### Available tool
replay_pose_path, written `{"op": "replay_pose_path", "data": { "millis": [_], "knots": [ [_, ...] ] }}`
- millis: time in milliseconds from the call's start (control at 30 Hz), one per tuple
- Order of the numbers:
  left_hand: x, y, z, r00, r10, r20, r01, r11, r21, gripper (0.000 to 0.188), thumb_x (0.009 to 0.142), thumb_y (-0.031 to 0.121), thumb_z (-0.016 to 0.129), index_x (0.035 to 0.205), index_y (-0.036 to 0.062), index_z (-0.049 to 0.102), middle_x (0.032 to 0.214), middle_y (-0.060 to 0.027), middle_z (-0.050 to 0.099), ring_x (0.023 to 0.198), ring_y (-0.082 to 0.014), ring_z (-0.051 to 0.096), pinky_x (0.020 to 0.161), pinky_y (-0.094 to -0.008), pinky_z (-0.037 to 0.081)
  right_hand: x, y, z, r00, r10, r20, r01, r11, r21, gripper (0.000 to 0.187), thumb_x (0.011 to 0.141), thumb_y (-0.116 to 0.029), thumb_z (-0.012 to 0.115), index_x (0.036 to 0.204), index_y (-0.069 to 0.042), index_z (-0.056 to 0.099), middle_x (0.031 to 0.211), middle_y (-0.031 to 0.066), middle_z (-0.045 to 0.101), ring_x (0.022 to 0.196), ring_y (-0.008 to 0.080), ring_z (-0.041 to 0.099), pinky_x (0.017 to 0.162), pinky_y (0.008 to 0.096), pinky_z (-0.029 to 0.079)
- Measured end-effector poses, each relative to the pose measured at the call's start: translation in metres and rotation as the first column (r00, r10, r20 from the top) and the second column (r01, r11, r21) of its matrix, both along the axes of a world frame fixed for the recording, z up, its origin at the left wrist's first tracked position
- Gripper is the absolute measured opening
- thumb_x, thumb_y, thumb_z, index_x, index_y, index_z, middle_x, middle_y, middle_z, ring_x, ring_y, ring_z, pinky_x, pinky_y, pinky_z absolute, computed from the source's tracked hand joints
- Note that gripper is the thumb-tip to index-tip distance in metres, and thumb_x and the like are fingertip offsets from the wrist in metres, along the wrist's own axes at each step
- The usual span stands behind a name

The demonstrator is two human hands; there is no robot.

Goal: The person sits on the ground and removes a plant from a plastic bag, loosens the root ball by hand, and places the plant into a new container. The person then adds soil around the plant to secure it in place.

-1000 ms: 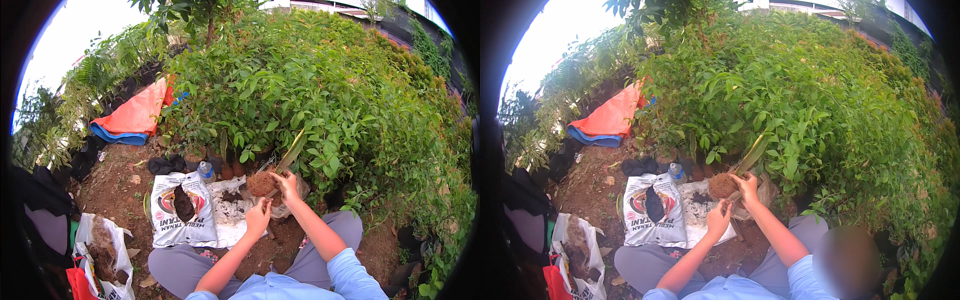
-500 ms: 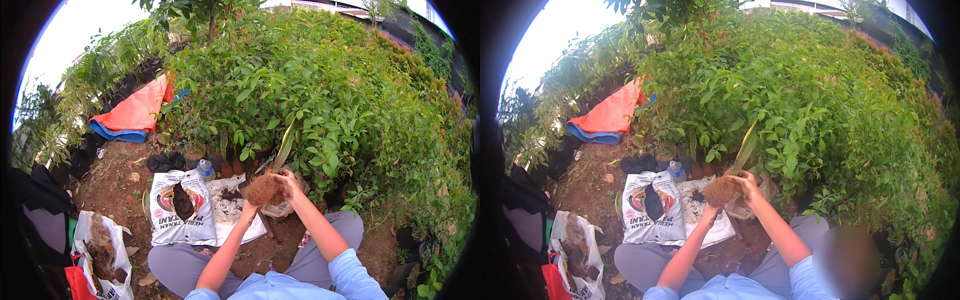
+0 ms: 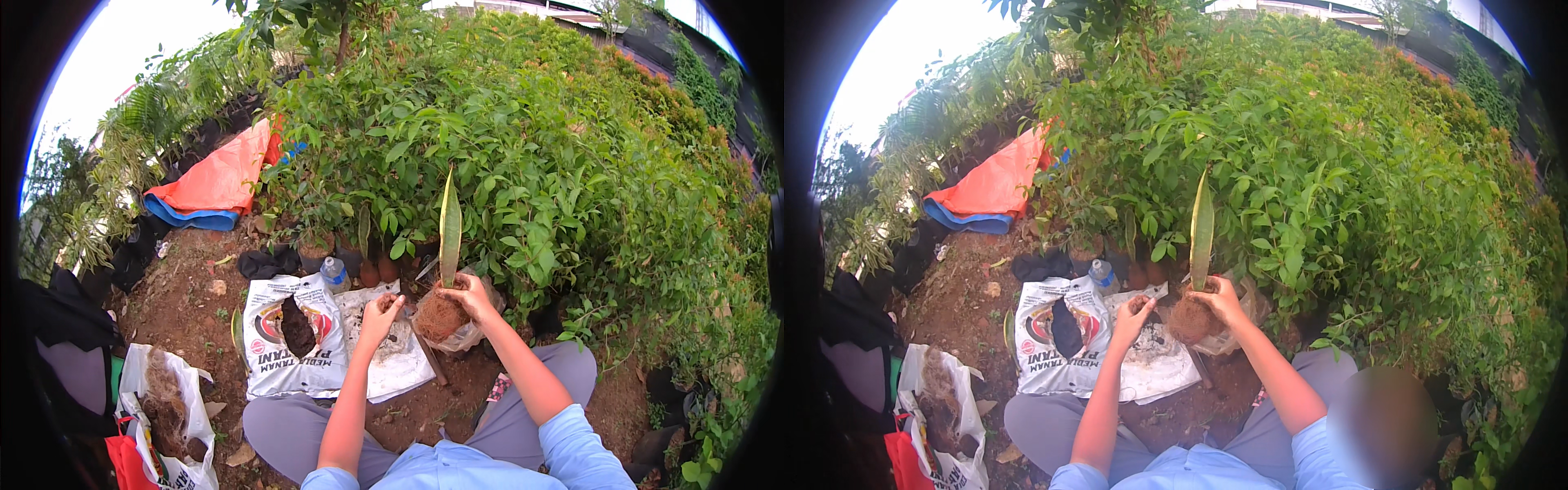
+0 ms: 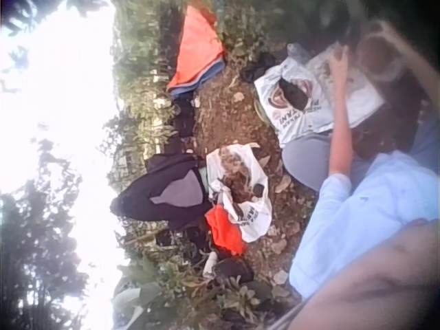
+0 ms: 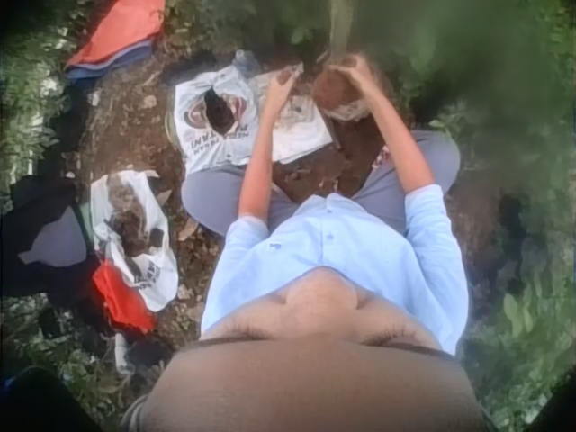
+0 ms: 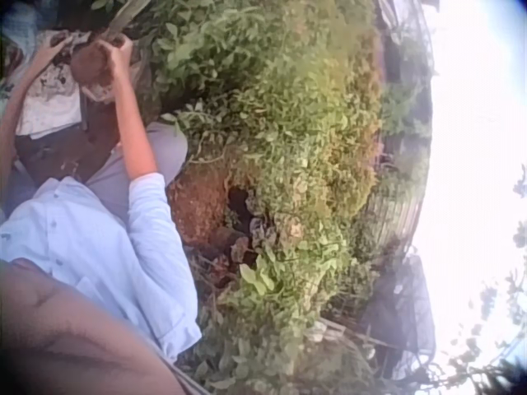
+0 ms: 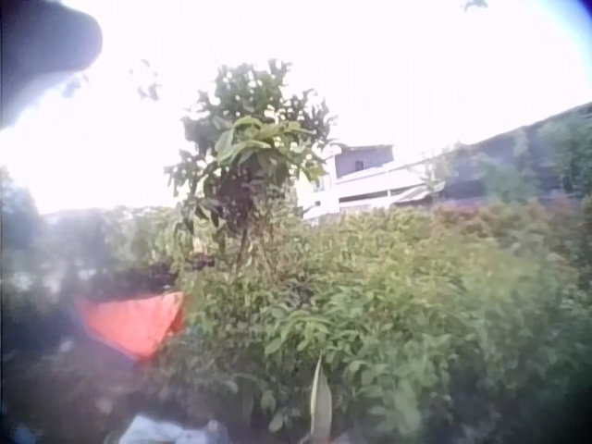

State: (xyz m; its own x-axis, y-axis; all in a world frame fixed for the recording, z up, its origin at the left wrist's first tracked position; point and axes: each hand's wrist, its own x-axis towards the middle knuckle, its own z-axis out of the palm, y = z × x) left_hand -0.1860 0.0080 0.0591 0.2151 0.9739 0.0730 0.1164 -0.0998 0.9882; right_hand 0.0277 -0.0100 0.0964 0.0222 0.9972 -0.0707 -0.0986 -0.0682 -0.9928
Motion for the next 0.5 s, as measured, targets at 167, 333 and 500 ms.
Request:
{"op": "replay_pose_path", "data": {
  "millis": [167, 333, 500],
  "knots": [
    [0.012, -0.009, 0.023, 0.990, -0.047, -0.136, 0.061, 0.993, 0.096, 0.023, 0.084, 0.017, 0.059, 0.083, -0.0055, 0.060, 0.071, -0.0026, 0.061, 0.064, -0.0077, 0.052, 0.059, -0.0223, 0.042, 0.006, 0.003, -0.006, 0.985, -0.133, 0.110, 0.127, 0.990, 0.064, 0.030, 0.069, -0.007, 0.072, 0.093, 0.004, 0.060, 0.086, 0.0070, 0.064, 0.077, 0.0139, 0.060, 0.070, 0.0269, 0.047],
    [0.015, -0.016, 0.026, 0.977, 0.015, -0.214, 0.022, 0.985, 0.169, 0.025, 0.082, 0.021, 0.061, 0.083, -0.0043, 0.062, 0.060, -0.0064, 0.059, 0.054, -0.0081, 0.049, 0.051, -0.0245, 0.039, 0.002, 0.003, -0.007, 0.956, -0.146, 0.254, 0.109, 0.982, 0.152, 0.032, 0.068, -0.010, 0.072, 0.094, 0.005, 0.060, 0.085, 0.0090, 0.065, 0.077, 0.0144, 0.060, 0.069, 0.0284, 0.047],
    [0.022, -0.026, 0.039, 0.960, 0.030, -0.279, 0.037, 0.972, 0.232, 0.021, 0.080, 0.018, 0.062, 0.087, -0.0017, 0.063, 0.057, -0.0081, 0.055, 0.052, -0.0102, 0.048, 0.049, -0.0261, 0.039, 0.002, 0.006, -0.017, 0.921, -0.258, 0.291, 0.214, 0.961, 0.175, 0.033, 0.068, -0.013, 0.073, 0.095, 0.002, 0.061, 0.084, 0.0115, 0.066, 0.077, 0.0185, 0.063, 0.070, 0.0299, 0.047]
  ]
}}
